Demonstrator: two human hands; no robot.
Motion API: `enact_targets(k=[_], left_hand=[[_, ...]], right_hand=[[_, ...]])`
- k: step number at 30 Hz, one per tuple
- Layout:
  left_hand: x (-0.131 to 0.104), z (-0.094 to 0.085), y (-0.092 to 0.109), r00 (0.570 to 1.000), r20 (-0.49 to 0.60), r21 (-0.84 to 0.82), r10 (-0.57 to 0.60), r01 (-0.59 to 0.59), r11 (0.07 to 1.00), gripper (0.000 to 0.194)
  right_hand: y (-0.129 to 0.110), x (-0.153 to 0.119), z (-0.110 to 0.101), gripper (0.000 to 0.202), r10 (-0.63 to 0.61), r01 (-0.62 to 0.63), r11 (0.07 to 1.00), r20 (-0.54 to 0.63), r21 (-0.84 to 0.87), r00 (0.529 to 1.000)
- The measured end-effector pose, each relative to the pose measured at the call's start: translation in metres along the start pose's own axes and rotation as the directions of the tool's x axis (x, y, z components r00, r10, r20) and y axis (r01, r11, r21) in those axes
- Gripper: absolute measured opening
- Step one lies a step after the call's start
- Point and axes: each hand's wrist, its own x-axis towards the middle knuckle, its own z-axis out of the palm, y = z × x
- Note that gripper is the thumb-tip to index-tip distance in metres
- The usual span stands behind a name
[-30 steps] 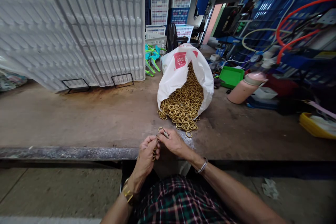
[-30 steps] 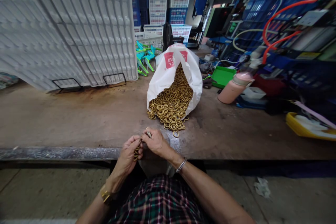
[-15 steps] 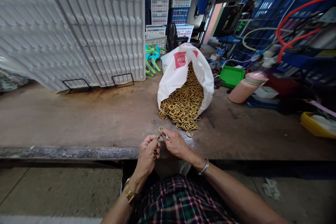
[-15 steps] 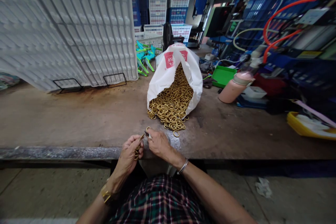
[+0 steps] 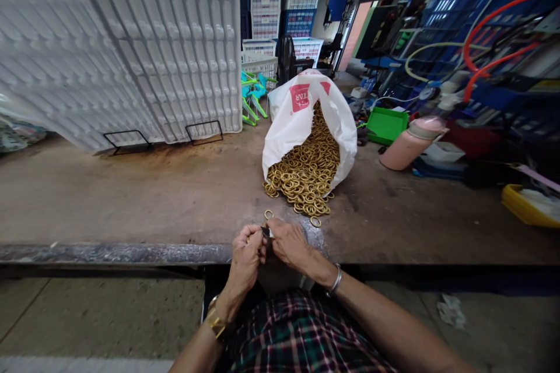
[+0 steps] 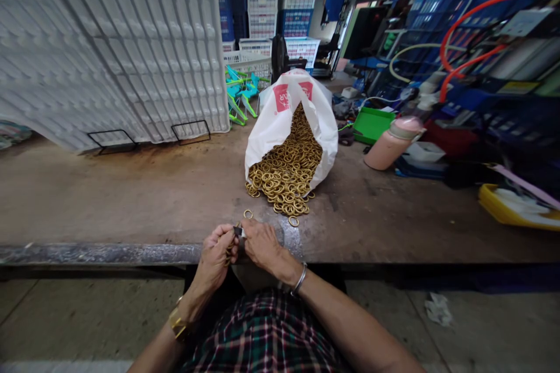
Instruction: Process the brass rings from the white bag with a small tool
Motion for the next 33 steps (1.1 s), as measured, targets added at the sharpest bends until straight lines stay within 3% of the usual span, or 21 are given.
enact_targets(k=[10, 15, 19, 22, 28, 33], left_hand=[[0.001, -0.006, -0.006, 0.998, 0.056, -0.013, 0.027, -0.027, 1.000, 0.027], [-0.001, -0.012, -0.004, 0.996, 0.084, -0.115, 0.003, 0.007, 0.993, 0.024], [-0.009, -0.014, 0.003, 0.984, 0.173, -0.210, -0.039, 0.076, 0.975, 0.023], [-0.009, -0.015, 0.005, 0.973, 0.211, -0.305, -0.096, 0.158, 0.939, 0.025], [0.001, -0.018, -0.003, 0.971, 0.150, -0.391, -0.184, 0.229, 0.891, 0.030], [0.006, -0.021, -0.010, 0.970, 0.119, -0.421, -0.212, 0.243, 0.874, 0.031]], right_hand=[[0.002, 0.005, 0.005, 0.022, -0.009, 0.011, 1.000, 0.105, -0.017, 0.994], [0.001, 0.016, 0.008, 0.025, 0.035, -0.029, 0.996, 0.080, -0.080, 0.996], [0.017, 0.030, 0.009, 0.025, 0.122, -0.118, 0.988, 0.029, -0.103, 0.992], [0.029, 0.038, 0.010, 0.021, 0.106, -0.109, 0.992, -0.058, -0.057, 0.993], [0.031, 0.048, 0.024, 0.033, 0.063, -0.072, 0.994, -0.095, -0.087, 0.993], [0.032, 0.059, 0.033, 0.023, 0.072, -0.084, 0.992, -0.125, -0.095, 0.990]])
